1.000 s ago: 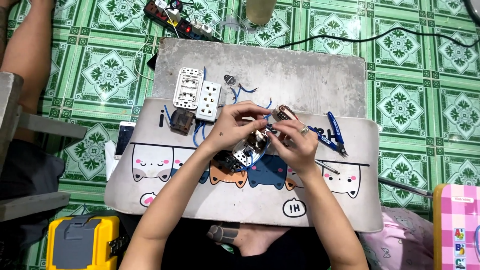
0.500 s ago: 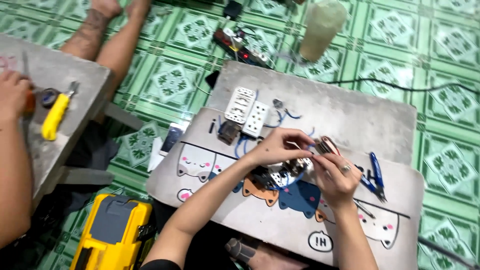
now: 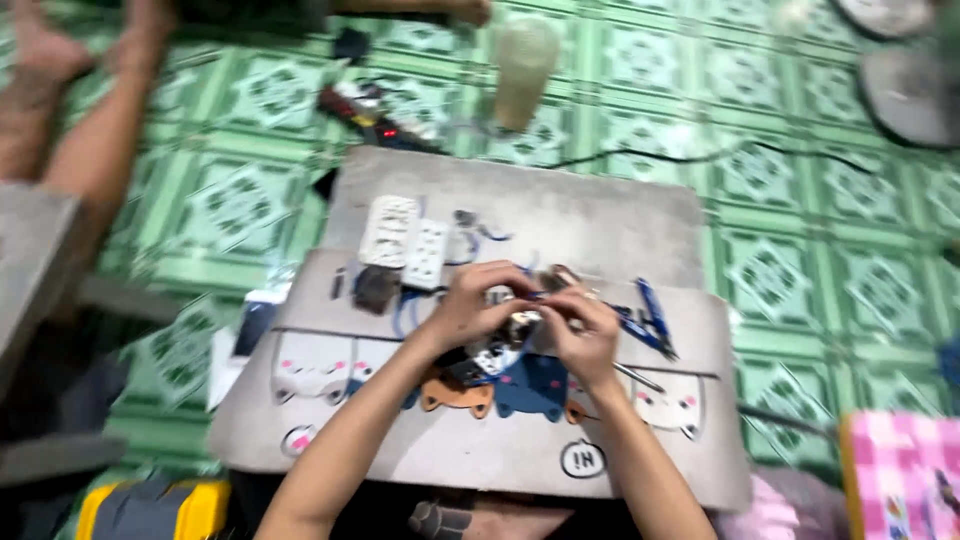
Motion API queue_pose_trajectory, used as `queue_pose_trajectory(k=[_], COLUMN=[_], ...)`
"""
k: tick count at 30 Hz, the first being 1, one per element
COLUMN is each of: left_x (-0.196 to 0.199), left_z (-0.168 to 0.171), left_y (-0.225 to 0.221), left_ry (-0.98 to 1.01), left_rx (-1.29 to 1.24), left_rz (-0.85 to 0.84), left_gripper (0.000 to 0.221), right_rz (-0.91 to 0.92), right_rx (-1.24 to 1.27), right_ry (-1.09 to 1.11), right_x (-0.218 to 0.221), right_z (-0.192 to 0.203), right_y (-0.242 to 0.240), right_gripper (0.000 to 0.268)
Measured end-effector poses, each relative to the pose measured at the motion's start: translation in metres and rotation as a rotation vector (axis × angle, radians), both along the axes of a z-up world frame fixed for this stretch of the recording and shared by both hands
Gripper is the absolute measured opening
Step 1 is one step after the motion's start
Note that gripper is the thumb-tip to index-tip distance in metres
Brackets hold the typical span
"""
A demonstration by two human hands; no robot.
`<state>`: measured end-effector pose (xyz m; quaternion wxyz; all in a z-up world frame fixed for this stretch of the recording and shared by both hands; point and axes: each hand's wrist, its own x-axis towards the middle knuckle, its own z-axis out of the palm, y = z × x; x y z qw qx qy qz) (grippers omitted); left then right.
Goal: Disassembling and repairing an electrical outlet casing using a screwdriver and pliers on a floor-level workspace.
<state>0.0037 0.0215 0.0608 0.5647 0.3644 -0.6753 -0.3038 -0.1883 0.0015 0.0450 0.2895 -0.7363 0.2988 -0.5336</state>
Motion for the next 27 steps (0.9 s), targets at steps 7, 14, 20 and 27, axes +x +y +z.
queue_pose_trajectory(k=[7,14,20,27], left_x=[-0.009,-0.005,-0.006,-0.008], left_z=[0.017,0.004,-0.004,-0.010], left_y=[0.005,0.002,0.004,0.004], left_ry=[-0.063,0.034,0.157,0.214], left_rx=[-0.160,0.057,0.240,0.365], left_rz=[0.056,0.064,0.012,-0.015], left_gripper=[0.014,0.017,0.023,0.024], right_rz=[0.151,-0.050,-0.136,-0.138], right_rx=[0.370,0.020,-0.328,-0.389], right_ry=[-0.183,-0.025,0.128,0.139], right_x=[-0.005,-0.002,-0.004,-0.004], right_z=[-0.004,-0.008,-0.001,0.000], right_y=[0.004,0.002,-0.001,-0.001], right_gripper=[0.008,0.018,0.016,0.009])
